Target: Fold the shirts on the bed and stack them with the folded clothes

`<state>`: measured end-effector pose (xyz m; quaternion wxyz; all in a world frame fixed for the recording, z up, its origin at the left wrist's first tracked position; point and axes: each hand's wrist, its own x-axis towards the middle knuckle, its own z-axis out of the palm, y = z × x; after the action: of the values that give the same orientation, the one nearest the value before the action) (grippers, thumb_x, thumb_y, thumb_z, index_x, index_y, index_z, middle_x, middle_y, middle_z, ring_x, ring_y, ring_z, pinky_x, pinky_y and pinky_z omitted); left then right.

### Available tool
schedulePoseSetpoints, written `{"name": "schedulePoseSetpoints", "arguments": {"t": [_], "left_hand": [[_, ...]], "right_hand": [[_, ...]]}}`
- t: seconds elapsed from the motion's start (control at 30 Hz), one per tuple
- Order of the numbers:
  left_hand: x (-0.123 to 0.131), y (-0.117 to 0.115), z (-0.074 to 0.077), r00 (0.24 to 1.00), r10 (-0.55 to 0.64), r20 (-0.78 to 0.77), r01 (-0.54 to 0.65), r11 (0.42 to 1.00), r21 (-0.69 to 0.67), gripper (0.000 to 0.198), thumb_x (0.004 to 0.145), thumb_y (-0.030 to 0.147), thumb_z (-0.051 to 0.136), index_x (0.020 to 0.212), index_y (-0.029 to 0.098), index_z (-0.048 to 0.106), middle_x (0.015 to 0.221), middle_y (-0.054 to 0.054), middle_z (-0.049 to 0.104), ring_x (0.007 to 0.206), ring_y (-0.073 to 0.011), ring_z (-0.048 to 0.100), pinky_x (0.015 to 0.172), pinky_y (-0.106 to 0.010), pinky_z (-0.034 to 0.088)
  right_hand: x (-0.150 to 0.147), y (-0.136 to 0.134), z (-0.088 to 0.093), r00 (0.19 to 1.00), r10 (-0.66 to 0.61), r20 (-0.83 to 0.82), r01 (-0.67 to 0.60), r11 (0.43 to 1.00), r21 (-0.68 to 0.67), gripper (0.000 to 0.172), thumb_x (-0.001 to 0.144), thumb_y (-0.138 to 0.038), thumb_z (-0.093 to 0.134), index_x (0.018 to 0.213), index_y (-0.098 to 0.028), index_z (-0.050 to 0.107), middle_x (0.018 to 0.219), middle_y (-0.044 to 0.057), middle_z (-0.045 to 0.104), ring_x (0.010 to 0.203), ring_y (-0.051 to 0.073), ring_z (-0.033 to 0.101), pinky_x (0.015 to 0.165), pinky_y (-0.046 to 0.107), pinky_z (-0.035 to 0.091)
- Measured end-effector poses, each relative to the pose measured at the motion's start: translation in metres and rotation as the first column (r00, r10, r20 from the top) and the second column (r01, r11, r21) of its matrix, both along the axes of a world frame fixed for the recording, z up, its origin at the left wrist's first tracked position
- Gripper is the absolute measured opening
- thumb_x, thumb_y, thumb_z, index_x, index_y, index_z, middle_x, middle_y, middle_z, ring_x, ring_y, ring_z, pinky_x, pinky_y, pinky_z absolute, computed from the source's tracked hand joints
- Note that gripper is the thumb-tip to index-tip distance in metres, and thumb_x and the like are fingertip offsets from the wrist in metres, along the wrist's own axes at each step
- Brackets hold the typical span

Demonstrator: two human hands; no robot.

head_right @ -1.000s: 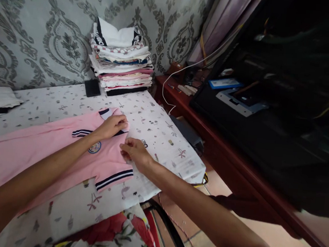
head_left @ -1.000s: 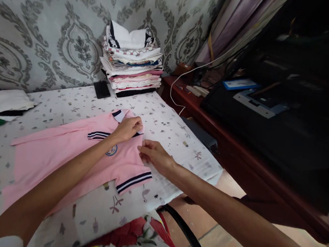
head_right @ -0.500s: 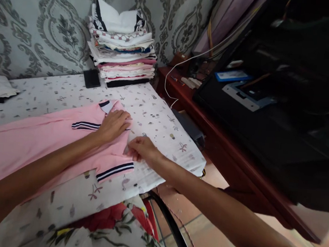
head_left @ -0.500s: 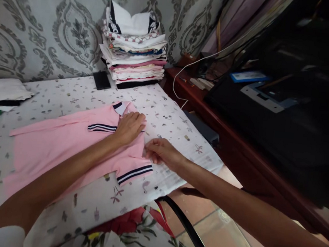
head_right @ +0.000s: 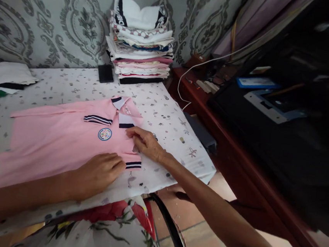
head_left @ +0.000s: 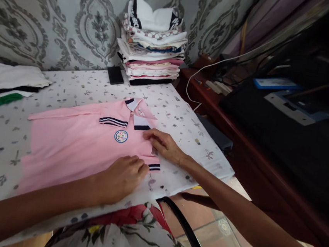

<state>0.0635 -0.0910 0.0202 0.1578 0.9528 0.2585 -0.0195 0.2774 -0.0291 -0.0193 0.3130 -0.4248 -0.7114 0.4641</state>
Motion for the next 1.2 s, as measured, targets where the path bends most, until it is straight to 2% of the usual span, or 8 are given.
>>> {"name": "schedulePoseSetpoints", "arguments": {"t": [0.13, 0.27, 0.4, 0.5, 0.63, 0.83, 1.03, 1.2], "left_hand": [[-0.012, 0.001, 0.028, 0.973, 0.139, 0.187, -0.075, 0.947, -0.314, 0.013, 0.095, 0.014, 0.041, 0.089, 0.022, 0.051, 0.088, -0.001, 0.065, 0.079, -0.0149, 0.060, 0.070, -0.028, 0.046], [-0.008, -0.003, 0.018, 0.994, 0.090, 0.062, -0.085, 0.994, -0.070, 0.006, 0.092, 0.020, 0.048, 0.097, 0.019, 0.052, 0.102, -0.009, 0.063, 0.093, -0.0238, 0.058, 0.077, -0.037, 0.048], [0.001, -0.003, -0.003, 0.994, 0.048, -0.099, -0.040, 0.996, 0.076, 0.028, 0.074, 0.006, 0.058, 0.100, 0.016, 0.052, 0.107, -0.016, 0.061, 0.099, -0.0296, 0.057, 0.075, -0.039, 0.048], [-0.003, -0.002, 0.006, 0.988, 0.141, 0.062, -0.136, 0.988, -0.068, 0.015, 0.081, 0.007, 0.052, 0.090, 0.019, 0.051, 0.095, -0.008, 0.063, 0.088, -0.0224, 0.059, 0.072, -0.033, 0.047], [-0.016, -0.006, 0.021, 0.893, 0.334, 0.302, -0.219, 0.908, -0.357, 0.011, 0.086, 0.011, 0.047, 0.081, 0.021, 0.050, 0.082, 0.000, 0.060, 0.072, -0.0136, 0.055, 0.067, -0.026, 0.043], [-0.037, -0.014, 0.008, 0.840, 0.415, 0.350, -0.178, 0.820, -0.545, 0.012, 0.089, 0.015, 0.045, 0.088, 0.020, 0.056, 0.087, -0.001, 0.065, 0.077, -0.0134, 0.058, 0.072, -0.025, 0.045], [-0.104, -0.011, 0.005, 0.798, 0.535, 0.279, -0.470, 0.841, -0.269, 0.020, 0.096, 0.024, 0.040, 0.095, 0.020, 0.059, 0.092, -0.005, 0.063, 0.087, -0.0180, 0.058, 0.077, -0.030, 0.045], [-0.148, -0.035, 0.014, 0.868, 0.495, 0.048, -0.478, 0.857, -0.194, 0.022, 0.097, 0.025, 0.039, 0.099, 0.020, 0.061, 0.098, -0.006, 0.061, 0.092, -0.0197, 0.057, 0.076, -0.028, 0.045]], "right_hand": [[0.010, 0.003, -0.010, 0.992, 0.111, 0.054, -0.117, 0.984, 0.134, 0.046, 0.077, -0.007, 0.046, 0.116, -0.023, 0.065, 0.123, 0.006, 0.064, 0.113, 0.020, 0.060, 0.098, 0.038, 0.050], [0.014, 0.005, -0.015, 0.980, 0.173, 0.094, -0.188, 0.964, 0.186, 0.055, 0.072, -0.002, 0.044, 0.118, -0.024, 0.065, 0.130, 0.006, 0.062, 0.125, 0.020, 0.055, 0.106, 0.042, 0.045], [0.017, 0.004, -0.012, 0.969, 0.207, 0.134, -0.231, 0.954, 0.190, 0.059, 0.072, 0.000, 0.044, 0.122, -0.025, 0.063, 0.135, 0.007, 0.059, 0.129, 0.021, 0.052, 0.106, 0.045, 0.045], [0.018, -0.001, -0.002, 0.944, 0.253, 0.211, -0.289, 0.943, 0.163, 0.063, 0.076, 0.000, 0.044, 0.130, -0.027, 0.059, 0.142, 0.006, 0.054, 0.136, 0.020, 0.046, 0.110, 0.046, 0.041], [0.020, -0.013, 0.012, 0.886, 0.305, 0.349, -0.376, 0.914, 0.155, 0.060, 0.084, -0.004, 0.046, 0.139, -0.028, 0.052, 0.153, 0.007, 0.043, 0.144, 0.020, 0.036, 0.117, 0.045, 0.034], [0.022, -0.027, 0.014, 0.835, 0.243, 0.494, -0.402, 0.882, 0.245, 0.059, 0.086, -0.004, 0.046, 0.137, -0.032, 0.056, 0.157, 0.003, 0.039, 0.142, 0.022, 0.040, 0.117, 0.045, 0.036], [0.021, -0.026, 0.008, 0.865, 0.162, 0.475, -0.381, 0.828, 0.412, 0.042, 0.089, -0.009, 0.046, 0.117, -0.030, 0.069, 0.143, 0.007, 0.055, 0.135, 0.026, 0.049, 0.110, 0.051, 0.044], [-0.012, -0.024, 0.020, 0.847, 0.293, 0.444, -0.499, 0.727, 0.471, 0.026, 0.093, -0.014, 0.047, 0.102, -0.024, 0.069, 0.130, 0.010, 0.065, 0.130, 0.024, 0.054, 0.107, 0.047, 0.048]]}}
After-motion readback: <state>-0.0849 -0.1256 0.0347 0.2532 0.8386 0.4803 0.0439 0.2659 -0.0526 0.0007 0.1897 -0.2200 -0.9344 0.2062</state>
